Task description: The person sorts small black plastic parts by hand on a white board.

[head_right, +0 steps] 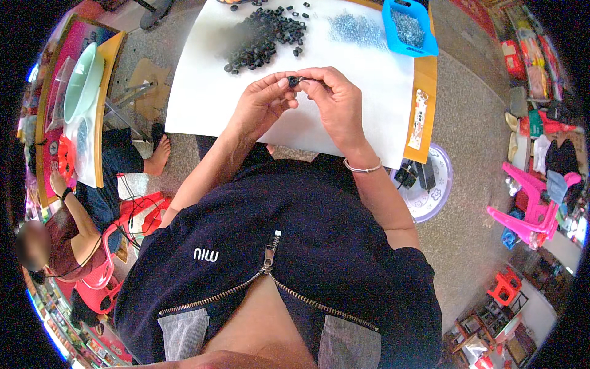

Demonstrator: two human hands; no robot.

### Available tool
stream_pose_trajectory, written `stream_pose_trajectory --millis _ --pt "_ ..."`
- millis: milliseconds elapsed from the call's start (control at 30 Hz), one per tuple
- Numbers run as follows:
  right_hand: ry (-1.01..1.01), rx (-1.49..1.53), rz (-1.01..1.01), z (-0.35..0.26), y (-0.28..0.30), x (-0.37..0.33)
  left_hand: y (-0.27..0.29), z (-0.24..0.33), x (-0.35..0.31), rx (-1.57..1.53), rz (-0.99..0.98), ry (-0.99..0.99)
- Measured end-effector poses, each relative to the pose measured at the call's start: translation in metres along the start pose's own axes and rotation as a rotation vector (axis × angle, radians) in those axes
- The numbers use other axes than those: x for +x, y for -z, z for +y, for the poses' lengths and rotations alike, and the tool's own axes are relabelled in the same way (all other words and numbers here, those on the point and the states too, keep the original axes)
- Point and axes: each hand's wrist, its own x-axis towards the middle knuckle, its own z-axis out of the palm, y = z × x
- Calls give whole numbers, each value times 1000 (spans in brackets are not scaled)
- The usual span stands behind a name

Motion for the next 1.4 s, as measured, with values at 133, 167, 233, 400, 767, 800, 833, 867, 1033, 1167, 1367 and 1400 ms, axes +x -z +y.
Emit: stream_pose_trajectory --millis 133,167,233,400,767,800,833,867,1033,1167,1367,1400 --pt "128 -141 -1 -3 1 1 -2 3 -1 31 5 14" --pt "170 -160 -1 -3 1 1 -3 3 -1 42 9 13" --pt "189 -175 -1 -5 0 1 -2 2 -1 68 8 -5" --pt "236 -258 -11 -8 1 1 -2 2 0 153 5 -70" --pt "233 -295 18 -13 -5 0 -3 11 -2 493 24 -172" --pt "232 -296 18 -12 -3 0 -3 11 -3 493 23 -171" --pt "273 -347 -29 -11 1 2 -3 12 -3 510 14 -165" --pt "313 -398 -77 -10 4 3 -3 13 -3 527 6 -159" --pt "462 -471 -167 -9 8 6 -7 22 -5 616 -7 -105" --pt "519 -435 -218 -3 10 9 -4 20 -2 537 -16 -63" --pt "560 -449 -245 9 10 12 6 8 0 399 37 34" --pt "558 -449 -244 10 10 12 6 7 0 399 37 36"
